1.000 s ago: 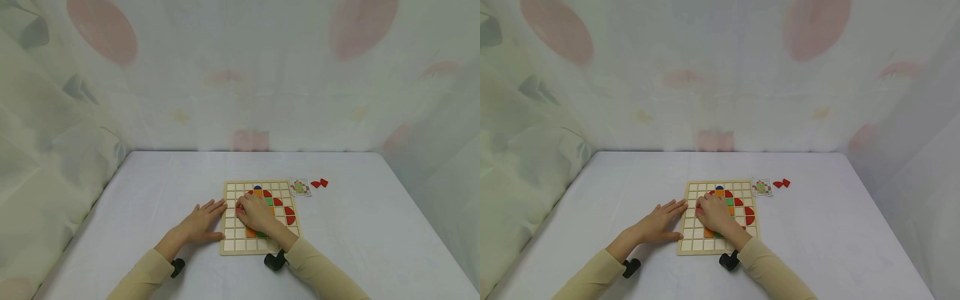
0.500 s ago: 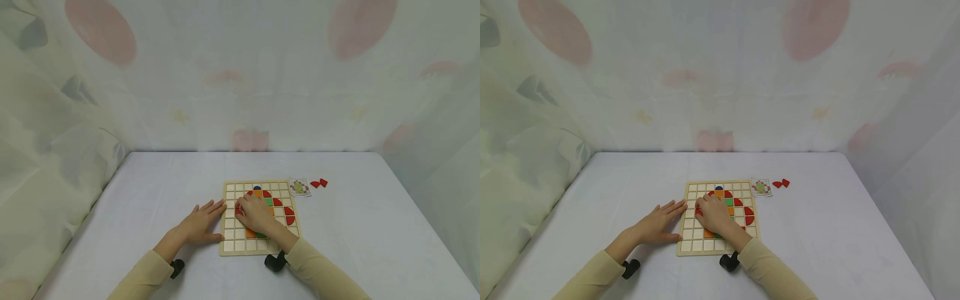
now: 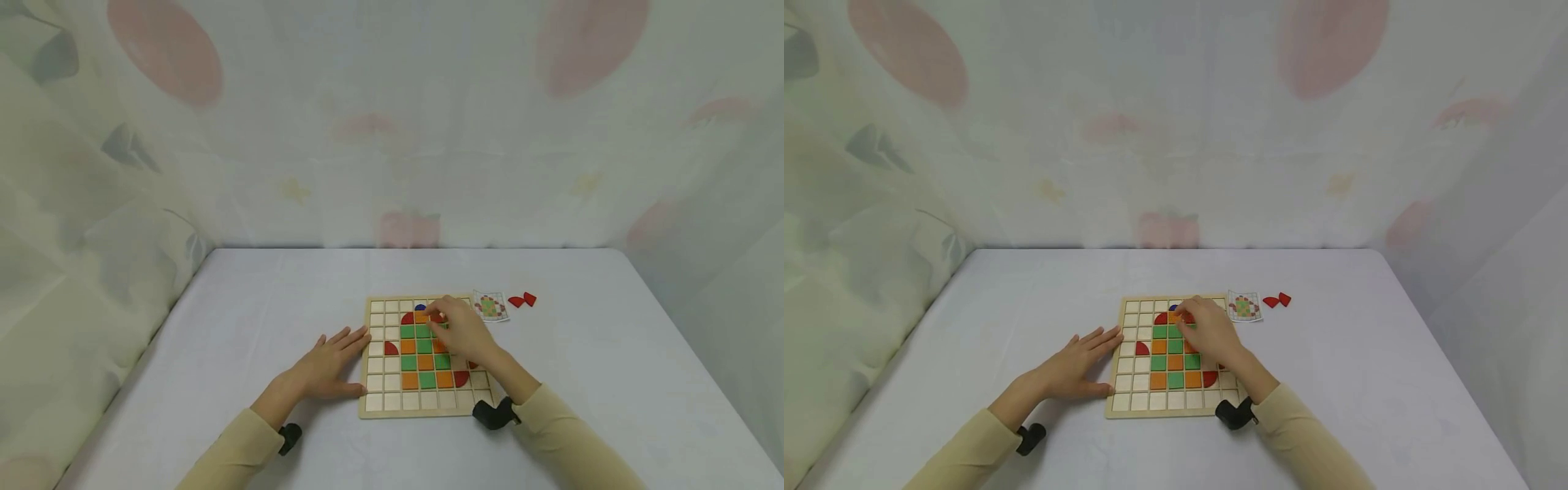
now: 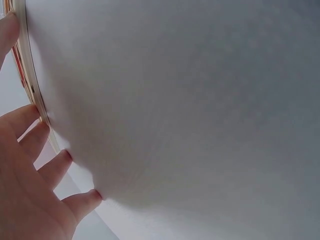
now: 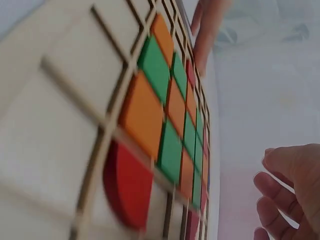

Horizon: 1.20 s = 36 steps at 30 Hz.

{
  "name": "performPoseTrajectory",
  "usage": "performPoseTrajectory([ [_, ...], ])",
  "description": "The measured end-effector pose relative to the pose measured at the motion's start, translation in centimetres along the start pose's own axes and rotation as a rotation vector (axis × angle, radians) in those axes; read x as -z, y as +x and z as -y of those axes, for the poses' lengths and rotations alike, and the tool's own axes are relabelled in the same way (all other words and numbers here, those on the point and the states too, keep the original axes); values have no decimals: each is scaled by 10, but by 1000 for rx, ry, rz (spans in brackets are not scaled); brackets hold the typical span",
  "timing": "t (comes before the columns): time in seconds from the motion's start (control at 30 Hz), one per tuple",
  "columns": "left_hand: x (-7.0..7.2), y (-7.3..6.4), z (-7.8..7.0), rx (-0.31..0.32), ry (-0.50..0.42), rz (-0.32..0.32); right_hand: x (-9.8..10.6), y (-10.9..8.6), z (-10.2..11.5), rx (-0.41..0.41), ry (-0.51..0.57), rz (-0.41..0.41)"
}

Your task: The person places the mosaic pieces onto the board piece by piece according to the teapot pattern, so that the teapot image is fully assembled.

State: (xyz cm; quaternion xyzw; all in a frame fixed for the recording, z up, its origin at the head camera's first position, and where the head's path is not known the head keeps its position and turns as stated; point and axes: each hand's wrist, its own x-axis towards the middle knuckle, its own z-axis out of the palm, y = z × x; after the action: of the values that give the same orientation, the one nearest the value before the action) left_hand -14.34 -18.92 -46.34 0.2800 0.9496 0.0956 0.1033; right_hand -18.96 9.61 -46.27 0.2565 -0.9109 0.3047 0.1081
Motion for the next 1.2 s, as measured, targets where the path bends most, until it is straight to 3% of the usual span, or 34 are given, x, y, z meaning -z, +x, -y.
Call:
performPoseTrajectory([
  [0.2,1,-2,-1,0,-9,1,28,-8,-31,-84,-10,-18],
  [0.53,-2,-2,3,2,-21,1,63,-20,-87,-122,-78,-101],
  [0.77,0,-2,3,7,-50,11,69,-26,-118,-192,-130,-82],
  [1.0,1,-1,3,8,-68,16,68,-29,-139,-296,-166,6],
  [1.2,2,-2,3,-1,-75,15,66,-27,-145,-294,-178,38],
])
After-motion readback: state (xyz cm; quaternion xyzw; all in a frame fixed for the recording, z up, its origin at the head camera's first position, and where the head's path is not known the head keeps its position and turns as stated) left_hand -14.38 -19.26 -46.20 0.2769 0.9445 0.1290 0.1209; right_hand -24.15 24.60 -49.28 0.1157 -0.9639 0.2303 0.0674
